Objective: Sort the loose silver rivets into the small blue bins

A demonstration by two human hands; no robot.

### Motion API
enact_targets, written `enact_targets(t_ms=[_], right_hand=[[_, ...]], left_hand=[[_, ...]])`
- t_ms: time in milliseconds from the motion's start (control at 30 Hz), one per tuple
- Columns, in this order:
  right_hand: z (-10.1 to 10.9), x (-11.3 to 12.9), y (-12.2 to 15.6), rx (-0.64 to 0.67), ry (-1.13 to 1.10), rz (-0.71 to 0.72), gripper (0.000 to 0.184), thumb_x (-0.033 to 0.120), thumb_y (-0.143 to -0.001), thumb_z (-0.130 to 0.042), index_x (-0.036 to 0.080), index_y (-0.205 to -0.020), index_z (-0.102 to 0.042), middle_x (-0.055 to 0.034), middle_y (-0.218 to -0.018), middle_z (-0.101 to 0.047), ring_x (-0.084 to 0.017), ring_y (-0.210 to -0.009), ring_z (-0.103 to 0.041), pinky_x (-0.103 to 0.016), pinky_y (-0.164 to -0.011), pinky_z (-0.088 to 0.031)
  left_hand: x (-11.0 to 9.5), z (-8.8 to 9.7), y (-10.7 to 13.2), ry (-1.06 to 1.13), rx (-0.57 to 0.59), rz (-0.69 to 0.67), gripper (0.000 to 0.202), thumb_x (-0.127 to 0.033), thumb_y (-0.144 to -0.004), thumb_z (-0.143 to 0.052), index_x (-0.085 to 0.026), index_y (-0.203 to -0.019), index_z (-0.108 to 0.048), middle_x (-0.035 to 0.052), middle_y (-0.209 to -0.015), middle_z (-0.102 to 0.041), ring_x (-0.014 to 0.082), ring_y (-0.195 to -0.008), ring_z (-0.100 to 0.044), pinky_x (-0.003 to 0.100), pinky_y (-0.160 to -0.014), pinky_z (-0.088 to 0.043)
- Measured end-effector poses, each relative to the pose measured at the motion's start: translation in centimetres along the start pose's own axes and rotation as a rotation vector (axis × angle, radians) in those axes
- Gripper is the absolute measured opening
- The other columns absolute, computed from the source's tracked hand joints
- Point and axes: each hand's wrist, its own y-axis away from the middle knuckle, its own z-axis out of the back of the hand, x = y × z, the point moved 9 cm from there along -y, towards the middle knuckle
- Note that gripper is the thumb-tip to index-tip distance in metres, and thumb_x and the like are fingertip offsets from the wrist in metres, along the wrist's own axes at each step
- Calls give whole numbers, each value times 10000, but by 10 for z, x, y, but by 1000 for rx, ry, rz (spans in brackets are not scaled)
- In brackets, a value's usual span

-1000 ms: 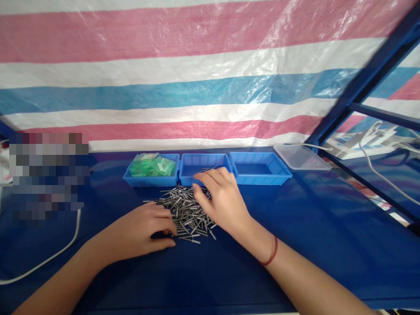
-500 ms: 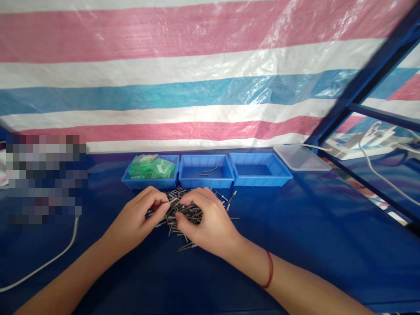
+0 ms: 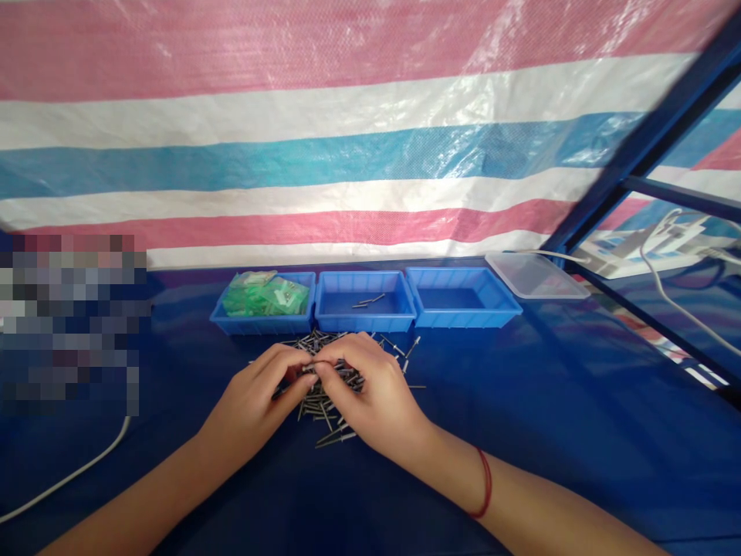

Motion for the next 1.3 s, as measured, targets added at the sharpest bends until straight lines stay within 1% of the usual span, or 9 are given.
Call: enact_targets(t_ms=[300, 467, 567, 733, 800, 867, 1000, 1167, 1300], right_hand=[[-1, -1, 0, 1, 4, 19, 127, 232, -870, -560, 219, -937, -667, -46, -871, -696, -184, -841, -630, -320, -754, -506], [-2, 7, -2, 26, 107, 118, 142, 231, -896, -530, 217, -927, -668, -45, -880, -711, -185, -823, -628, -342, -761, -478], [8, 3, -7, -8, 240, 135, 167, 249, -910, -509, 223, -939, -671, -45, -914, -709, -197, -850, -621, -362, -785, -452], [41, -22, -24, -192, 478, 82, 213, 311, -920, -485, 220, -918, -678, -50, -911, -707, -221, -857, -610, -376, -774, -405], [49, -32, -28, -229, 586, 50, 220, 336, -913, -492, 218, -950, -675, -53, -929, -703, -238, -873, -604, -380, -759, -382], [51, -38, -29, -231, 658, 22, 230, 349, -896, -511, 215, -1008, -660, -57, -963, -693, -254, -894, -594, -380, -749, -369], [47, -34, -24, -201, 631, 24, 233, 320, -877, -524, 207, -1053, -624, -56, -1005, -676, -254, -916, -582, -382, -763, -384], [35, -13, -15, -130, 514, 102, 196, 271, -869, -512, 209, -1027, -611, -67, -1032, -665, -246, -936, -582, -399, -794, -417], [28, 0, -10, -101, 481, 134, 184, 242, -862, -516, 210, -1011, -620, -66, -1013, -660, -239, -929, -579, -404, -804, -424]], left_hand=[[3, 14, 1, 70, -97, 52, 78, -239, -923, -497, -197, -877, -542, -9, -818, -573, 103, -734, -554, 214, -702, -431], [2, 17, 2, 62, -126, 46, 75, -243, -912, -505, -196, -873, -547, -9, -806, -582, 103, -716, -556, 213, -689, -440], [3, 16, 2, 54, -117, 62, 108, -270, -905, -515, -210, -989, -548, -13, -806, -586, 111, -710, -561, 221, -682, -450], [-1, 19, 1, 29, -111, 44, 187, -229, -927, -467, -223, -1097, -545, -1, -853, -618, 116, -744, -578, 236, -721, -434], [-4, 17, -1, 6, -62, 8, 181, -228, -926, -461, -219, -1068, -571, 6, -841, -629, 127, -756, -577, 256, -732, -416], [-11, 10, -3, -25, 45, -64, 164, -234, -918, -471, -219, -1003, -611, 9, -833, -640, 136, -770, -571, 279, -738, -386], [-19, -7, -1, -117, 258, -164, 142, -259, -871, -533, -212, -813, -653, 6, -806, -630, 157, -807, -543, 326, -750, -318], [-21, -13, 2, -185, 310, -177, 65, -257, -794, -606, -204, -779, -640, 12, -855, -605, 173, -845, -514, 343, -763, -286], [-24, -15, 3, -208, 297, -225, 89, -252, -825, -577, -201, -788, -640, 16, -835, -600, 164, -821, -511, 335, -758, -291]])
